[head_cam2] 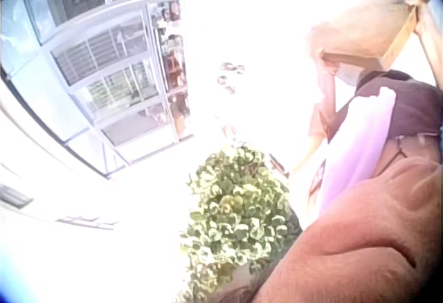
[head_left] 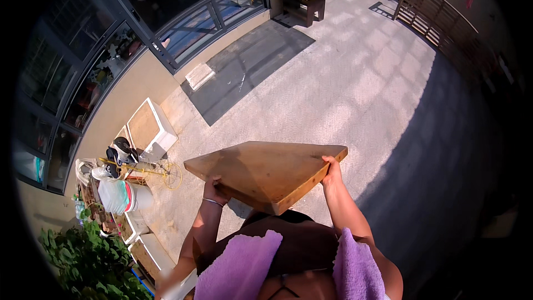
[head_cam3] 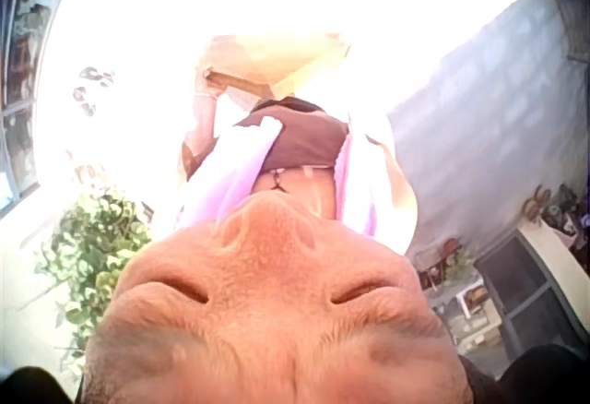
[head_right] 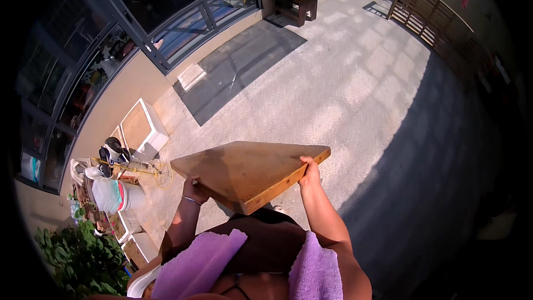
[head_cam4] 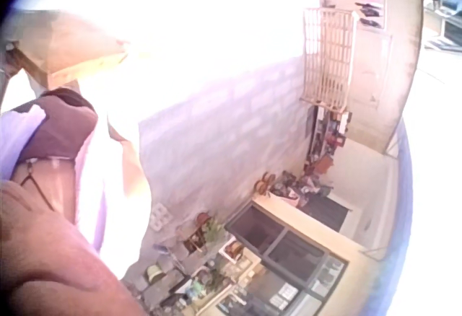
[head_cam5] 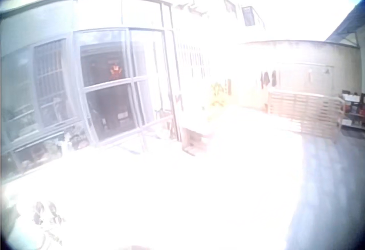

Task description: The person scrubs a large wooden cutting board with a steel wool pad under running water at an outdoor sink. They rinse the board, flip it to clean both sides, and then carry it to a nearby table to set it down.

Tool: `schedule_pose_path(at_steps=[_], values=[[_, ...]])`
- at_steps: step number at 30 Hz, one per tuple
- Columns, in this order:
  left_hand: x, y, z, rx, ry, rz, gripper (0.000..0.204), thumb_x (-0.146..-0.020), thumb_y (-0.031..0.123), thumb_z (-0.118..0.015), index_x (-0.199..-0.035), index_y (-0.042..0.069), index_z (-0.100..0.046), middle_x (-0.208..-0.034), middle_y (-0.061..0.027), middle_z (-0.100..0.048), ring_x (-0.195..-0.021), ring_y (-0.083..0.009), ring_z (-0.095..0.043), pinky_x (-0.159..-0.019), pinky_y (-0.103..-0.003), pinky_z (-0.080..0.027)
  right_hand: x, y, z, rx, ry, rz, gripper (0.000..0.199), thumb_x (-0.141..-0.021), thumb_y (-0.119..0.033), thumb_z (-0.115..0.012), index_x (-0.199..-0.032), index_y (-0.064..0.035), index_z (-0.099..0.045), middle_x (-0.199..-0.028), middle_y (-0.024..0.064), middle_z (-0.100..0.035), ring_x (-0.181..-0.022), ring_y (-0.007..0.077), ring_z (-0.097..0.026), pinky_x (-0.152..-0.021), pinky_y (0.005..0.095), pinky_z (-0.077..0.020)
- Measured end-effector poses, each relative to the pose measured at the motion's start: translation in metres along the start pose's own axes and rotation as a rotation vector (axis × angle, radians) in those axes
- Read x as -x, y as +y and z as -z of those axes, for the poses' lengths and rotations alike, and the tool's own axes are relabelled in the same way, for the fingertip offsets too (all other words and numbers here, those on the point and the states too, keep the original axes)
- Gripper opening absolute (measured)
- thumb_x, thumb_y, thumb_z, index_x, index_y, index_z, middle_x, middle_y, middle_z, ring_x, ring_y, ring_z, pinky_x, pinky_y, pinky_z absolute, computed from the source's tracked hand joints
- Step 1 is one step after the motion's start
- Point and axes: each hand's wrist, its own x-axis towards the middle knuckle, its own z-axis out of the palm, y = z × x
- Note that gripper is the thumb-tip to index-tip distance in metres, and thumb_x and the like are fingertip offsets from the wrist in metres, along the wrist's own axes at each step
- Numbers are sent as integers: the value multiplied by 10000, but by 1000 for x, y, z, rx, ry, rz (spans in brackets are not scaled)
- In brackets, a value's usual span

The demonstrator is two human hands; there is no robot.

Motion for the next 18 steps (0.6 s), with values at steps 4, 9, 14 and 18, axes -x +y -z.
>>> schedule_pose_path(at_steps=[4, 9, 14, 18], values=[[-92, 51, -71, -34, -19, 7, 562, -727, 172, -594, -1272, 53, -528, -1255, -114, -597, -1190, -315, -541, -1063, -480, -399, -72, -56, -79, 1, 5, 7, 400, -734, -90, -634, -1114, -1, -546, -1073, 160, -608, -984, 361, -591, -896, 489, -501], [-237, 103, -162, -60, -72, 46, 528, -732, 184, -601, -1237, 39, -541, -1235, -117, -603, -1174, -309, -553, -1051, -477, -407, -167, -127, -154, -24, 21, 69, 422, -718, -75, -639, -1122, 2, -540, -1078, 175, -608, -996, 386, -588, -917, 511, -492], [-362, 132, -275, -101, -29, 142, 530, -751, 206, -597, -1246, 30, -527, -1249, -115, -598, -1164, -296, -563, -1020, -466, -431, -232, -220, -224, -43, -29, 150, 475, -700, -71, -624, -1158, 6, -528, -1115, 180, -605, -1046, 407, -571, -945, 535, -479], [-453, 161, -375, -197, -40, 233, 513, -770, 198, -580, -1252, 32, -522, -1255, -119, -593, -1173, -293, -556, -1028, -461, -418, -293, -277, -261, -116, 3, 224, 522, -693, -81, -613, -1202, -4, -530, -1167, 184, -603, -1082, 409, -563, -986, 549, -445]])
